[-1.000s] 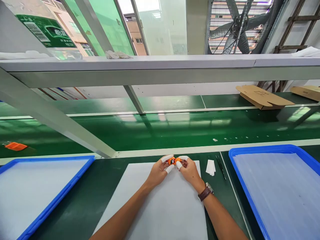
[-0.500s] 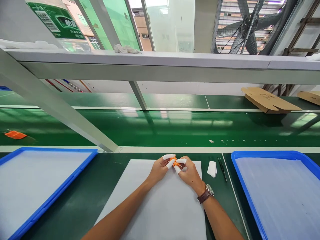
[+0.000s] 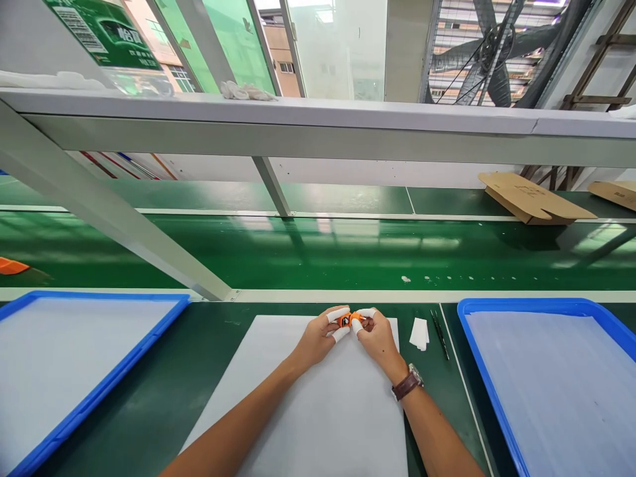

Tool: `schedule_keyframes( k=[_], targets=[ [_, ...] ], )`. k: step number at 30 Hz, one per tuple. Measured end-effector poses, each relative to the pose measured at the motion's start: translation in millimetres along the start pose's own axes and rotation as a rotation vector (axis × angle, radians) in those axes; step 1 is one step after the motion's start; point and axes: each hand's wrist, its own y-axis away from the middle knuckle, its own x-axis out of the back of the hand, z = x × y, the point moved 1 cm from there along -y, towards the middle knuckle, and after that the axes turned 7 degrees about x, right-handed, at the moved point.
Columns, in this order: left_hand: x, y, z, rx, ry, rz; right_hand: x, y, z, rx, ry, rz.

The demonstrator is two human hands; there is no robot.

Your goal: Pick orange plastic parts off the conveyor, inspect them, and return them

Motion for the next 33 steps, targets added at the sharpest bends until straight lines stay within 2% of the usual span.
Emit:
schedule_keyframes(
  k=[6,17,22,33],
  targets=[
    [-6.8,0.7,-2.8,-0.113,-0.141,0.101,-0.2,2.1,-3.4,0.069,0.035,0.006],
    [-16.5,2.5,-26.9,-0.373,-0.458,0.219,-2.8,5.0,-0.7,0.150,0.023,-0.005],
    [-19.3,2.6,-26.4,-0.373,-0.487,0.248,-3.5,5.2,-1.6,0.117,0.018,-0.005],
    [-20.6,0.8,-26.3,-0.410,-0.625,0.255,0.4,-0.5,-8.2,-0.067,-0.017,-0.080]
  ],
)
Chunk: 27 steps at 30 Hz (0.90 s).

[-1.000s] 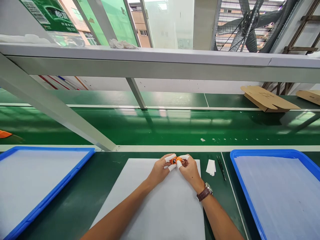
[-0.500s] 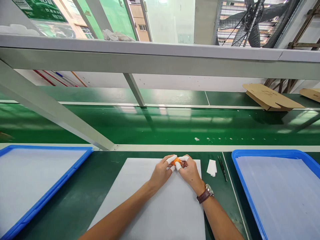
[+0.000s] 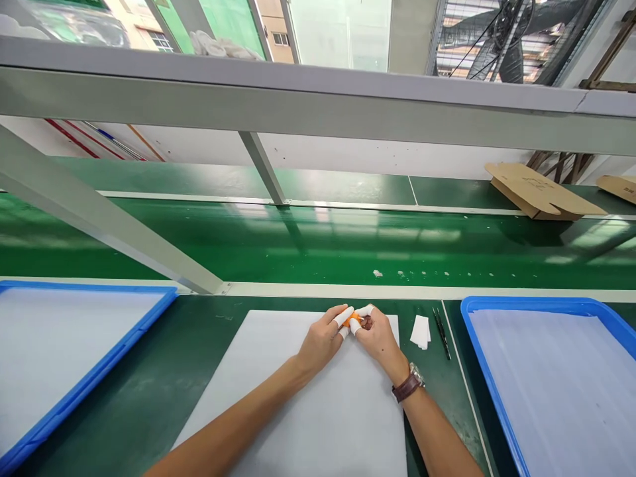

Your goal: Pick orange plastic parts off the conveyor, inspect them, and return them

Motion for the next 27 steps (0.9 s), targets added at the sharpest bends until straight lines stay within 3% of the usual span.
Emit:
schedule_keyframes(
  k=[4,8,12,16,21,24,27],
  targets=[
    [5.2,-3.3,3.3,0.073,0.111,-0.059,0.5,0.5,-3.0,0.000,-0.016,0.019],
    [16.5,-8.9,10.8,0.278,0.372,-0.141,2.3,0.2,-9.7,0.007,-0.085,0.016],
    [25.6,-34.0,0.7,0.432,0.338,-0.022,2.8,-2.1,-9.0,-0.017,-0.129,0.056],
    [27.1,-91.4,-35.6,0.600,0.289,0.065,0.1,-3.2,-4.0,-0.008,-0.100,0.040],
    [31.8,-154.3,-67.9,0.686,0.318,0.095,-2.2,-3.2,-2.1,0.024,-0.064,0.020],
    [35.0,-160.2,-66.8,0.698,0.349,0.124,-2.8,-4.2,-1.6,0.037,-0.063,0.018],
    [36.2,-149.2,-45.6,0.668,0.355,0.223,-3.6,-5.2,-1.0,0.050,-0.067,0.022]
  ],
)
